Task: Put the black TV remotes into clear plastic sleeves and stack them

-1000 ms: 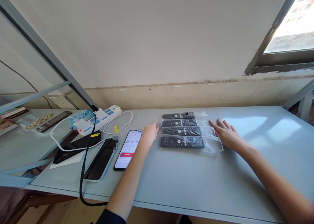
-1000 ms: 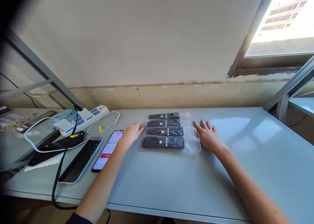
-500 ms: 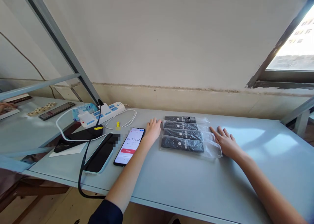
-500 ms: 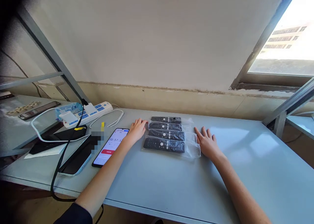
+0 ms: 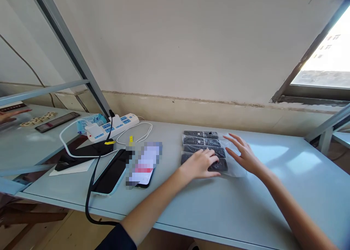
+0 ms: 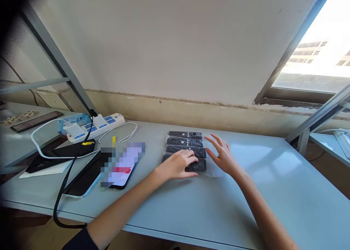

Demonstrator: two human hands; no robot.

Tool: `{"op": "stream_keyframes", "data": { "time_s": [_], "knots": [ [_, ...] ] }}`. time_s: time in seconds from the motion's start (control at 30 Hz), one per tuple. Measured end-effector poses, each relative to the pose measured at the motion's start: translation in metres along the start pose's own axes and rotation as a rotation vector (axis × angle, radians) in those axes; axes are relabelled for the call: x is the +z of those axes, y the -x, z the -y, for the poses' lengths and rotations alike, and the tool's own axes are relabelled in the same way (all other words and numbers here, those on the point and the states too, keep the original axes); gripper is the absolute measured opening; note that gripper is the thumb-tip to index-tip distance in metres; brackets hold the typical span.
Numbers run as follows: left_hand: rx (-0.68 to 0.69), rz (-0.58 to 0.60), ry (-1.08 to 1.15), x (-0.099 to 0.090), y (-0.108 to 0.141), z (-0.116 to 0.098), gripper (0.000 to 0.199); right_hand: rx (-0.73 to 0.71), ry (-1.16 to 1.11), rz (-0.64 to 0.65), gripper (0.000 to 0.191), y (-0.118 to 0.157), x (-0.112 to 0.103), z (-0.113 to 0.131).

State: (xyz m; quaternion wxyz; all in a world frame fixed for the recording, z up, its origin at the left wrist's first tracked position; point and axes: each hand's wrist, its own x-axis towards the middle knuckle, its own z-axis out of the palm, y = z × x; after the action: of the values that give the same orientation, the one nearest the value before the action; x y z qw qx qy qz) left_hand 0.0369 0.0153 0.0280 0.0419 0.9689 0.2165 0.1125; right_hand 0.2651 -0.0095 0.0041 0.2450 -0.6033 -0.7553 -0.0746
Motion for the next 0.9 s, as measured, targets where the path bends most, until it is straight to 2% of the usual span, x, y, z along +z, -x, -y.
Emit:
{"op": "stream_keyframes", "data": {
  "time_s": [0.13, 0.23, 0.37, 0.47, 0.57, 0.7, 0.9],
  "knots": [
    [0.079, 0.036, -0.122, 0.008, 0.000, -0.012, 0.024, -0.098, -0.028, 0.190, 0.047, -0.013, 0.008, 0.020],
    [0.144, 0.067, -0.122, 0.006, 0.000, -0.014, 0.022, -0.120, -0.031, 0.321, 0.049, -0.034, 0.013, 0.035],
    [0.218, 0.031, -0.094, 0.008, 0.000, -0.015, 0.030, -0.104, 0.017, 0.483, 0.080, -0.069, 0.025, 0.062],
    [0.244, -0.012, -0.061, 0.013, -0.002, -0.015, 0.036, -0.123, 0.063, 0.573, 0.091, -0.085, 0.038, 0.078],
    [0.234, -0.016, -0.035, 0.016, -0.002, -0.013, 0.041, -0.134, 0.088, 0.582, 0.088, -0.088, 0.048, 0.084],
    [0.178, 0.045, 0.003, 0.015, 0.000, -0.009, 0.048, -0.079, 0.114, 0.561, 0.084, -0.079, 0.050, 0.082],
    [-0.023, 0.162, 0.028, 0.006, 0.003, -0.008, 0.041, 0.135, 0.176, 0.542, 0.082, -0.056, 0.036, 0.055]
  ]
}}
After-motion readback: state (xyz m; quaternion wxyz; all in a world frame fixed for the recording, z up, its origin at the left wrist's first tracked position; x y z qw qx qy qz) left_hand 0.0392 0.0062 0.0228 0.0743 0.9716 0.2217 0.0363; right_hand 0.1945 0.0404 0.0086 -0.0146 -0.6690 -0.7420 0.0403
